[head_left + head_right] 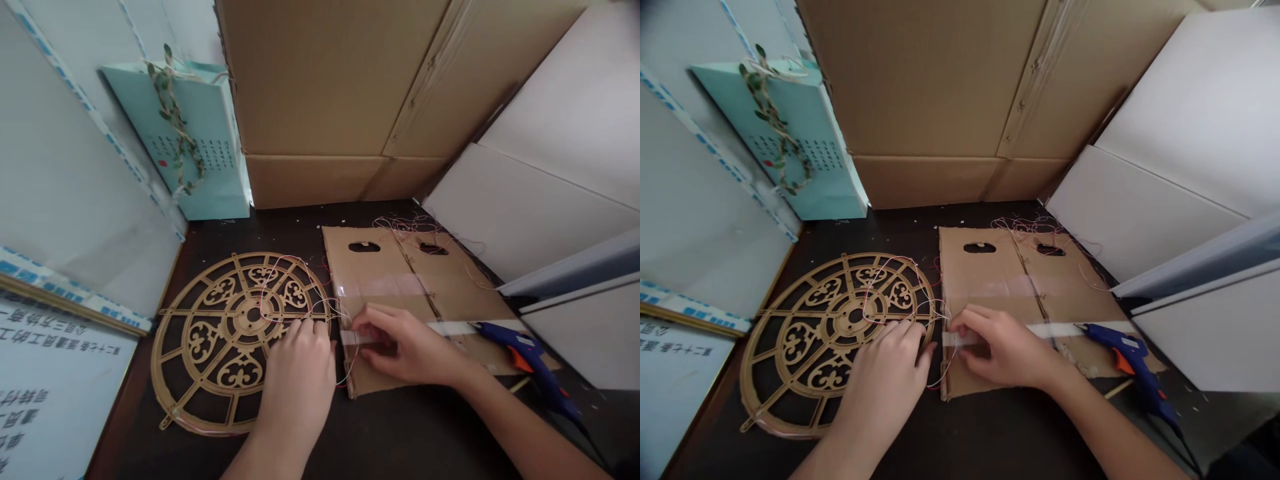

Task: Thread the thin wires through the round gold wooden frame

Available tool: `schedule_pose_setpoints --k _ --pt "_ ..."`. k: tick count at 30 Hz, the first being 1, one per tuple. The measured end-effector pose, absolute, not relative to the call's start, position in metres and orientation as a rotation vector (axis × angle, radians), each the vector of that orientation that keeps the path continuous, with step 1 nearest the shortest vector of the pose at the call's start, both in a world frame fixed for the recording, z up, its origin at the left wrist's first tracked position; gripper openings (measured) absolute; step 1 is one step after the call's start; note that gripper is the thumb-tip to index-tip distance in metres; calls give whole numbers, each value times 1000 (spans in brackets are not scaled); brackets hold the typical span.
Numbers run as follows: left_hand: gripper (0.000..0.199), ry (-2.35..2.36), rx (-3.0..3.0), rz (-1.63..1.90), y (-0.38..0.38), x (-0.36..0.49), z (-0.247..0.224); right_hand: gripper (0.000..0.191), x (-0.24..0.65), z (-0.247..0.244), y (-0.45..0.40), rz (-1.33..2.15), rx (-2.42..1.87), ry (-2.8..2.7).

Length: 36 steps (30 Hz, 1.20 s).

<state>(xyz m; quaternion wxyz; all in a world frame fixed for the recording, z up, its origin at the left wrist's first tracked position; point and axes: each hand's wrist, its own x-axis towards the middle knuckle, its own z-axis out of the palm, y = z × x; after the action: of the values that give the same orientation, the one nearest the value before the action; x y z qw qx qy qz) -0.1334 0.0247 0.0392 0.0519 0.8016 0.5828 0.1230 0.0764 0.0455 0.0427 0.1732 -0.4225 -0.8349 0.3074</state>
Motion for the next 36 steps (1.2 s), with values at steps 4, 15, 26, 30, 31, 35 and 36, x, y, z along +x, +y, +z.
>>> schedule_pose_setpoints --k 4,15,26,30,31,35,36 --pt "15 1817 2418 396 22 -129 40 10 77 39 50 816 -1064 -2416" --pt "12 1730 2298 784 11 -128 44 23 76 49 47 508 -818 -2229" --pt "41 1587 2189 760 2 -129 58 34 81 55 46 596 -896 -2301" --pt "35 1601 2256 750 2 -127 55 27 78 51 45 600 -934 -2237" --pt "27 1627 2276 731 2 -125 52 24 78 50 44 598 -961 -2217" --pt "13 1622 2375 655 1 -121 44 12 78 47 36 638 -1106 -2160" --pt "13 1606 2393 641 0 -121 43 11 78 47 34 622 -1111 -2171"
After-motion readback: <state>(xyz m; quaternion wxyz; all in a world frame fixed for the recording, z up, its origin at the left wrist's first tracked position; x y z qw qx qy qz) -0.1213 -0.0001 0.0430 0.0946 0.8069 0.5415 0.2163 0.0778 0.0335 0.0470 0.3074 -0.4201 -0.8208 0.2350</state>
